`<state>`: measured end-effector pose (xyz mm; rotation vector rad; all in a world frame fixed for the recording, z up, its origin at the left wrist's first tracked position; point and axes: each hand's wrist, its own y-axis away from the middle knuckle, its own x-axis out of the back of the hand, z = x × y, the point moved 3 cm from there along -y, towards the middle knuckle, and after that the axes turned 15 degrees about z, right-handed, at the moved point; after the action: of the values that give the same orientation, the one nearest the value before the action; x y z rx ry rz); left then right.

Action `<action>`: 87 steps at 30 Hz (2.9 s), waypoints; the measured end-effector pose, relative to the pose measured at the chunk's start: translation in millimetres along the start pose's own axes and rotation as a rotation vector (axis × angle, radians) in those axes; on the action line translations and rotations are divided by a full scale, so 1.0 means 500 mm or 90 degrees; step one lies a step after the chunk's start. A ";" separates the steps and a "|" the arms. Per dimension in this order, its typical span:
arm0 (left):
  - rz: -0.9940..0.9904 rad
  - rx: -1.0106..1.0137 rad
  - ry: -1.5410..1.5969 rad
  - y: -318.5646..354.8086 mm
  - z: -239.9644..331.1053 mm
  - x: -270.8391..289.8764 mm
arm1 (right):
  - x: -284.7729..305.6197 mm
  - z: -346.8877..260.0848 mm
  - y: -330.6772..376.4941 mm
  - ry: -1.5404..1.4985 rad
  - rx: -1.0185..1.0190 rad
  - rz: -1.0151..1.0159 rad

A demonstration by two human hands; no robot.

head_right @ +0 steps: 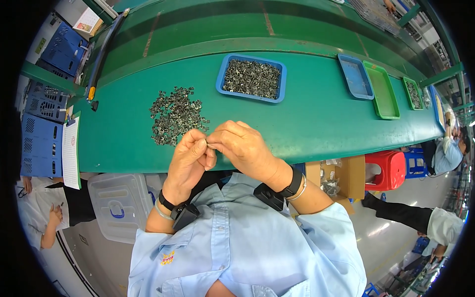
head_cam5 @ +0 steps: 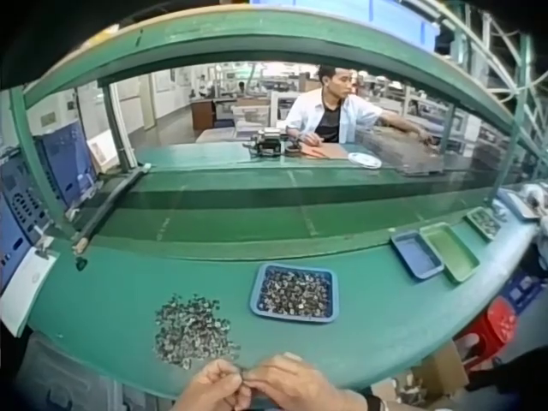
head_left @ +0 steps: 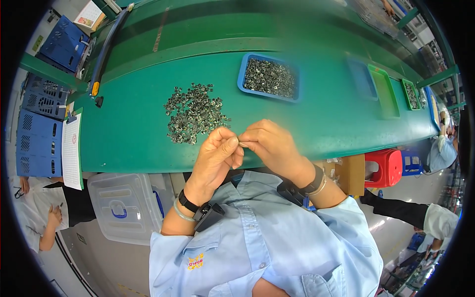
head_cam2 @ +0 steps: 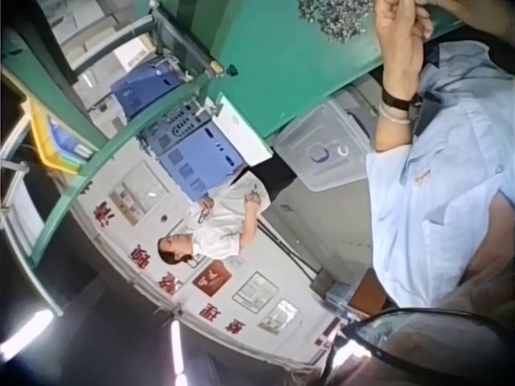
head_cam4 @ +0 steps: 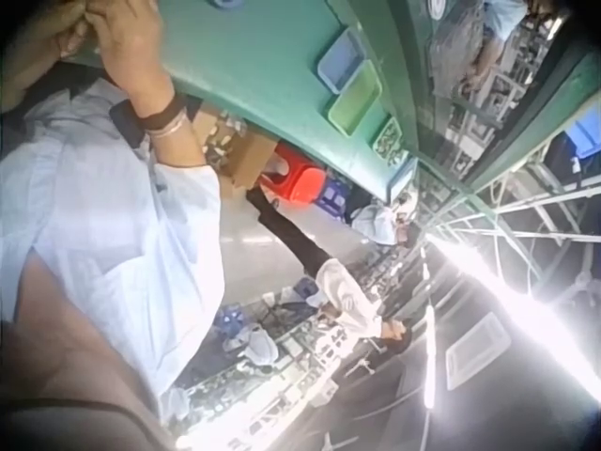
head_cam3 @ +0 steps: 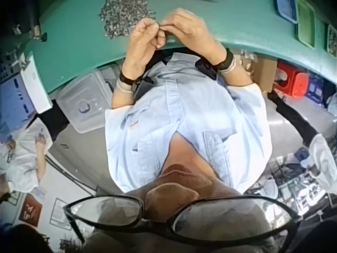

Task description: The person picks up small metal components from a pile on the table, brings them together to fit them into each other, and places the assembled pieces into a blue tray.

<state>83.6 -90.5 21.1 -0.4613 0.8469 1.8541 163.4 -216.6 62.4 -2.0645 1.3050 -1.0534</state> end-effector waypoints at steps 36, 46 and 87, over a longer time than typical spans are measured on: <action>-0.084 0.072 0.117 0.020 0.001 -0.008 | -0.001 -0.013 0.003 -0.148 -0.103 0.010; 0.051 0.024 -0.009 0.022 0.017 0.023 | 0.083 0.077 -0.072 0.082 -0.141 0.053; -0.006 0.121 0.021 0.014 0.004 0.030 | -0.007 -0.014 -0.015 0.021 -0.078 -0.115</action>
<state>71.1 -81.2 15.1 -0.3770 1.0307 1.7411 160.7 -210.2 70.6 -2.3010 1.2461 -1.1130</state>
